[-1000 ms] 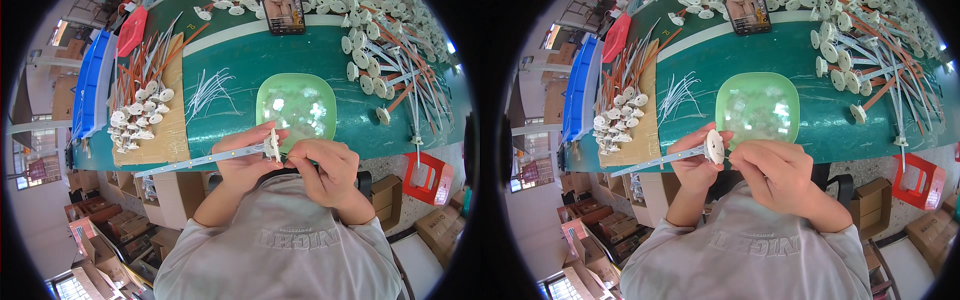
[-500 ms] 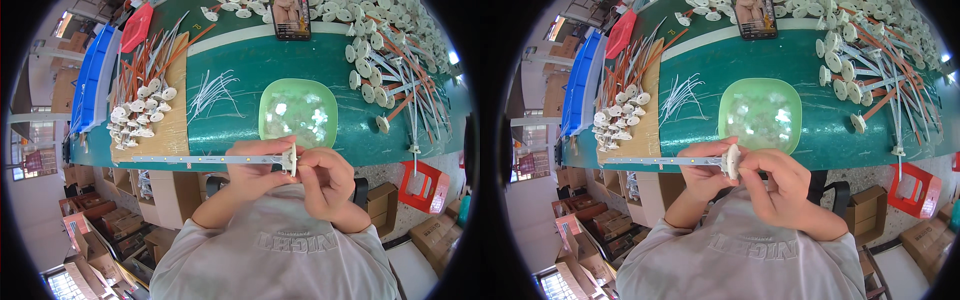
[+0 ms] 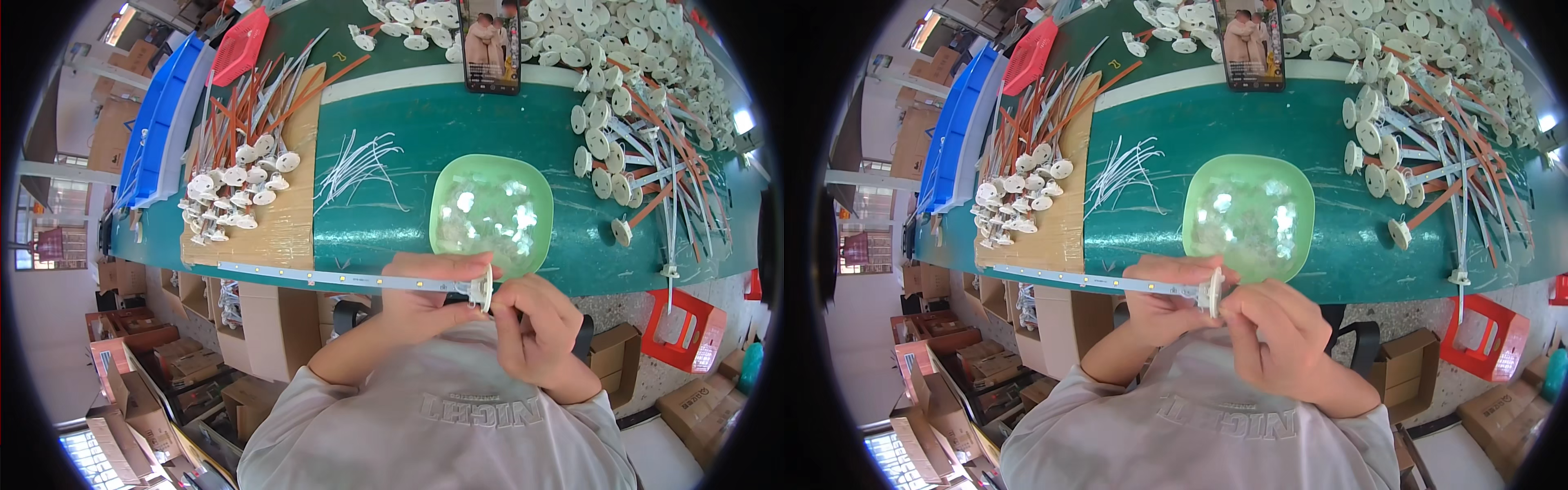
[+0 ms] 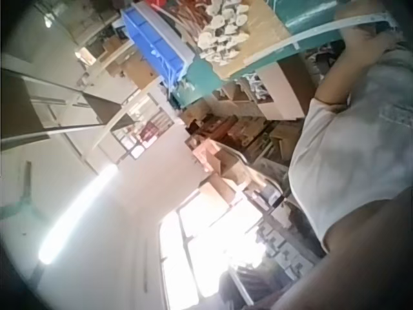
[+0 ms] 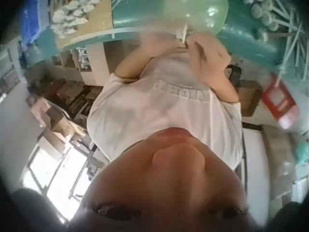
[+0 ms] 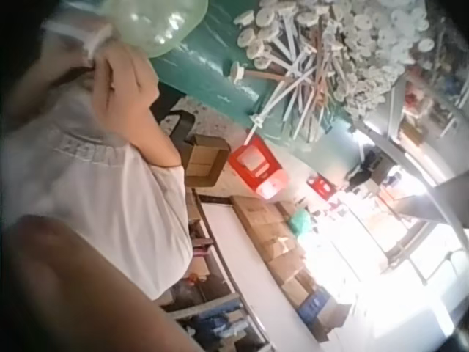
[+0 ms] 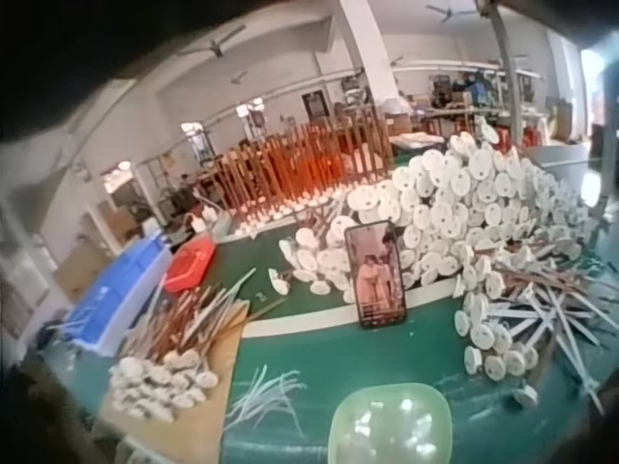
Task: The person repeatedly picks up small white plastic components from a green tray and attaches them to a flexible LED strip. They secure each component by hand, then place the assembled unit onto a pile on the table. The process is repetitive and involves handling small parts and the LED strip.
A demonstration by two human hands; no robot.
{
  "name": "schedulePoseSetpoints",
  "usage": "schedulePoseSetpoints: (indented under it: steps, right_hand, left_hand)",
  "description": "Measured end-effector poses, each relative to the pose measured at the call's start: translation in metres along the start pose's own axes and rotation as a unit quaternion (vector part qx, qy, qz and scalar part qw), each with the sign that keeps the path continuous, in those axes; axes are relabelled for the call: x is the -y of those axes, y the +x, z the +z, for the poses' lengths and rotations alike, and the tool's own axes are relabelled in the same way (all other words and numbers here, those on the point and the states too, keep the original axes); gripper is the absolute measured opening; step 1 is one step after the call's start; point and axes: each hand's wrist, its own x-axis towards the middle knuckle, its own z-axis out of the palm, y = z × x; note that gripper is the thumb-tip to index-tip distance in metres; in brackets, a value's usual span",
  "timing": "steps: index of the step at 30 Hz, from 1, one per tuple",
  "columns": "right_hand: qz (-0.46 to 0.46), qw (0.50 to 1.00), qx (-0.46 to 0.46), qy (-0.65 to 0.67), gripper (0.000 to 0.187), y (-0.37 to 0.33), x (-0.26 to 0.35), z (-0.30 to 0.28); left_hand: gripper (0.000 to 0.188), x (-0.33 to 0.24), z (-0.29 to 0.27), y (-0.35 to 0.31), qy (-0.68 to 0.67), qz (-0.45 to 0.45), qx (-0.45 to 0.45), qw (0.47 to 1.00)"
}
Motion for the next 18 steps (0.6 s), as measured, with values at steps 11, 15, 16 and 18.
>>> schedulePoseSetpoints:
  steps: [11,15,16,18]
  right_hand:
    - [0.01,0.987,-0.008,0.159,0.017,-0.012,-0.002,0.007]
    - [0.06,0.973,0.006,0.224,0.017,-0.017,-0.001,0.005]
    - [0.073,0.967,0.011,0.242,0.017,-0.017,-0.001,0.005]
    - [0.077,0.951,0.051,0.296,0.014,-0.012,-0.005,0.001]
  left_hand:
    - [0.05,-0.008,0.004,0.003,-0.176,-0.034,0.031,0.983]
    - [0.054,-0.009,0.0,0.0,-0.198,-0.045,0.057,0.977]
    - [0.053,-0.006,0.0,-0.001,-0.2,-0.036,0.057,0.977]
    - [0.051,-0.005,0.0,0.0,-0.204,-0.026,0.069,0.976]
